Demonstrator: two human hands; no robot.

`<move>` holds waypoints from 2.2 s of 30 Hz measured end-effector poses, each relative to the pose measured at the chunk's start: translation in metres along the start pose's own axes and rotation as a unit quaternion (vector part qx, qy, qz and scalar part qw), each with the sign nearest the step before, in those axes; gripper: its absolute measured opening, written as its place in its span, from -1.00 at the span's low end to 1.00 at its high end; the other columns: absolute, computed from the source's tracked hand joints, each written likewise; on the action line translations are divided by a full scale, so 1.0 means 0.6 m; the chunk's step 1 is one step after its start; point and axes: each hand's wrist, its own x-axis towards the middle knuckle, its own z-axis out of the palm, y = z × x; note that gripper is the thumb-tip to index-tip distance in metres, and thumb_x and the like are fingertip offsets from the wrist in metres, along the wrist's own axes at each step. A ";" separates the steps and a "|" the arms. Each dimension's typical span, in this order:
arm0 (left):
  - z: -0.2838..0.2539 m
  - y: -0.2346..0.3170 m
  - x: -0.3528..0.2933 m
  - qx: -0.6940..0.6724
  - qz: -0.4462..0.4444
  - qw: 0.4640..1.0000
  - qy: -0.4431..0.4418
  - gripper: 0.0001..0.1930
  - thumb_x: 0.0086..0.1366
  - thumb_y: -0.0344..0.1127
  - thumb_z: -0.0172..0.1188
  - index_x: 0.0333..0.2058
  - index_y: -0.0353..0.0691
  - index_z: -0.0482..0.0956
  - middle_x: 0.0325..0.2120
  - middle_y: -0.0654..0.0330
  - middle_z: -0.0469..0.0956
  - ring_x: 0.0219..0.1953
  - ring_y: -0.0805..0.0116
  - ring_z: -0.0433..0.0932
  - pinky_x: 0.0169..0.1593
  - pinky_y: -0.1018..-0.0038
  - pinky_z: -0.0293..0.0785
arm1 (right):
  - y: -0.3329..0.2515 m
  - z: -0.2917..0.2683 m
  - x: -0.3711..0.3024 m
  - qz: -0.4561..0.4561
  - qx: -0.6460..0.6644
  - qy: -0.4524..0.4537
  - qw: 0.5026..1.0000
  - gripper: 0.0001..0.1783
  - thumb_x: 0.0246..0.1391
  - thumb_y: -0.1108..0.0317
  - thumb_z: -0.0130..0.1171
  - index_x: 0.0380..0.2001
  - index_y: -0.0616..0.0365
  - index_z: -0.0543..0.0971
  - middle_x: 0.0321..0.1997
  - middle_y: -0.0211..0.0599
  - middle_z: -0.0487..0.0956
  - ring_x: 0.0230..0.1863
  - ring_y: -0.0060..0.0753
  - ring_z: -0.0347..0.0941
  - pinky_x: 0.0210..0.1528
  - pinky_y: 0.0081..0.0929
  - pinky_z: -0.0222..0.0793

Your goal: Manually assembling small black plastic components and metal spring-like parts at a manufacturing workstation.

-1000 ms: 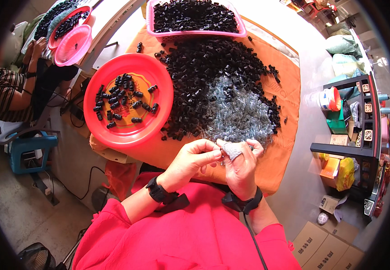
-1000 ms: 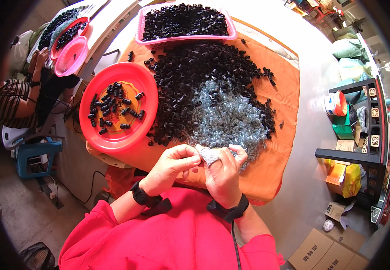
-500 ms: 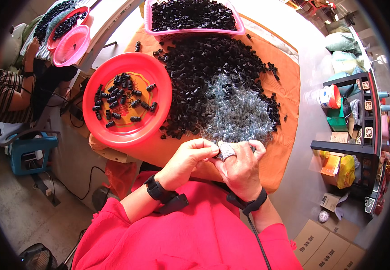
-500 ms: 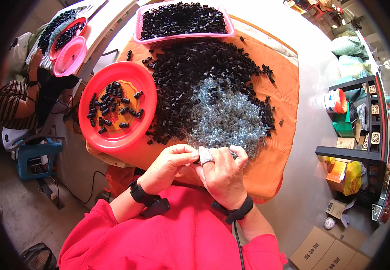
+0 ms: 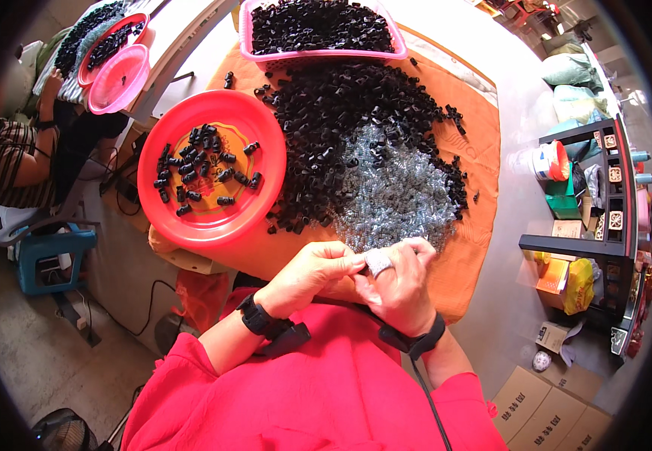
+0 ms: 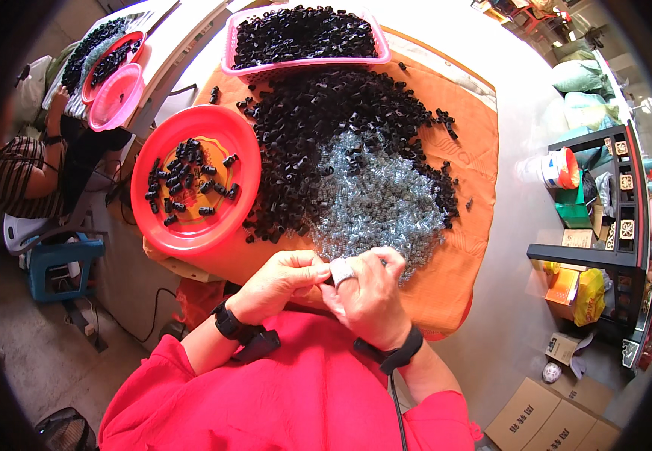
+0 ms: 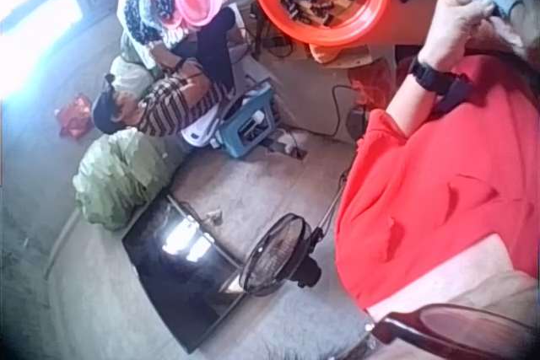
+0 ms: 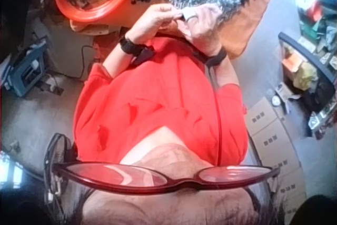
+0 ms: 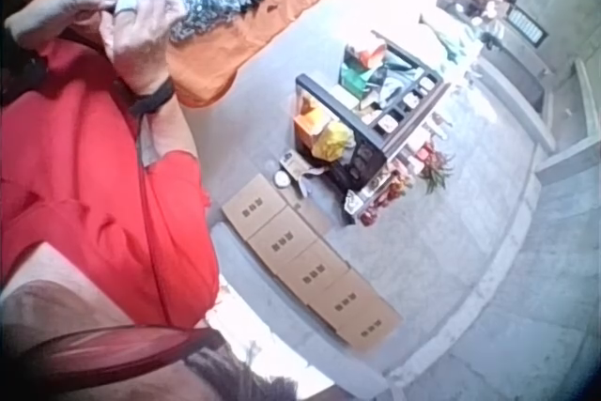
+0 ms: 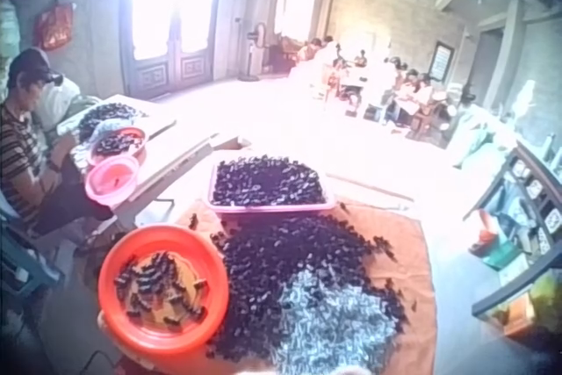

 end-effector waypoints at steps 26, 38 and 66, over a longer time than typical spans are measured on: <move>-0.068 0.098 -0.022 0.663 0.331 0.430 0.516 -0.52 0.15 -0.28 0.47 0.08 -0.09 0.66 0.15 0.16 0.52 0.29 0.04 0.34 0.35 0.12 0.20 | 0.089 0.060 -0.010 0.114 -0.198 0.021 0.973 -0.90 0.13 0.33 0.31 -0.30 -0.01 0.59 -0.19 -0.46 0.53 -0.10 -0.35 0.44 0.10 -0.19 0.15; 0.002 0.032 0.115 0.727 0.350 0.497 0.320 -0.78 0.06 -0.31 0.41 -0.31 -0.06 0.58 -0.31 0.26 0.45 -0.11 0.18 0.41 0.00 0.27 0.31 | 0.079 0.041 -0.015 0.127 -0.125 0.048 0.983 -0.74 0.07 0.44 0.36 -0.13 0.08 0.66 -0.21 -0.44 0.58 -0.11 -0.30 0.47 0.09 -0.21 0.16; -0.014 -0.024 0.044 0.264 0.113 0.956 0.062 -0.73 0.51 -0.27 0.17 0.04 -0.30 0.61 -0.28 0.34 0.60 -0.25 0.62 0.54 -0.10 0.58 0.54 | 0.105 0.050 -0.009 0.188 0.005 0.080 0.979 -0.89 0.17 0.38 0.31 -0.25 0.05 0.58 -0.23 -0.36 0.61 -0.19 -0.21 0.50 0.09 -0.14 0.17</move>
